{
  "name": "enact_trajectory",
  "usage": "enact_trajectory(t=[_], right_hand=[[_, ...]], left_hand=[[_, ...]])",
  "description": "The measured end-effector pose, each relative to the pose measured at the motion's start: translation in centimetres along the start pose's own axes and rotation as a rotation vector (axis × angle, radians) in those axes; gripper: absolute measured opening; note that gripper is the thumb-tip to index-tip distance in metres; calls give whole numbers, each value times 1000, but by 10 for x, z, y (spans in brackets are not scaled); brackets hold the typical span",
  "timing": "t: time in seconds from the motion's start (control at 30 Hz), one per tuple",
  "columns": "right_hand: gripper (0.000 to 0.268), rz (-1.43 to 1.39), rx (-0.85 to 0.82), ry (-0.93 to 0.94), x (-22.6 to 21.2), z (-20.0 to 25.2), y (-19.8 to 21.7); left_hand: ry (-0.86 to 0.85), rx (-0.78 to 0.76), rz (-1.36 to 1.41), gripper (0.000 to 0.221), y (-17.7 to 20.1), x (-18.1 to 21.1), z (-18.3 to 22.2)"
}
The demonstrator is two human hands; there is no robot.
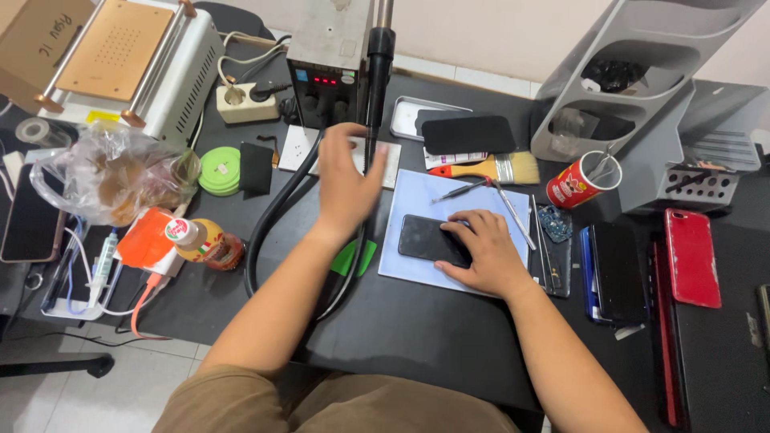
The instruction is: The person disassembles a smartphone by removing the back cover, disconnecting internal components, and detaching the motherboard. They then use a heat gun to warm the device and a green plastic tool to pry open the screen assembly.
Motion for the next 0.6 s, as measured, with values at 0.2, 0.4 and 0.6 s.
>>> enact_trajectory(t=[0.2, 0.4, 0.6], right_hand=[[60, -10, -13, -3, 2, 1, -3], [65, -33, -17, -9, 2, 3, -2], [61, -91, 153, -50, 2, -12, 4]], left_hand=[[230, -267, 598, 60, -47, -65, -31], [318, -225, 621, 39, -56, -66, -39], [299, -277, 762, 27, -48, -71, -49]])
Point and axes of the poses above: each hand's wrist, its own z-axis away from the middle knuckle, its own y-axis out of the back of the hand, x = y × z, the point moved 1 cm from there along -z, towards the middle knuckle, and after that the axes turned 14 degrees about -x, right-handed, at the moved point
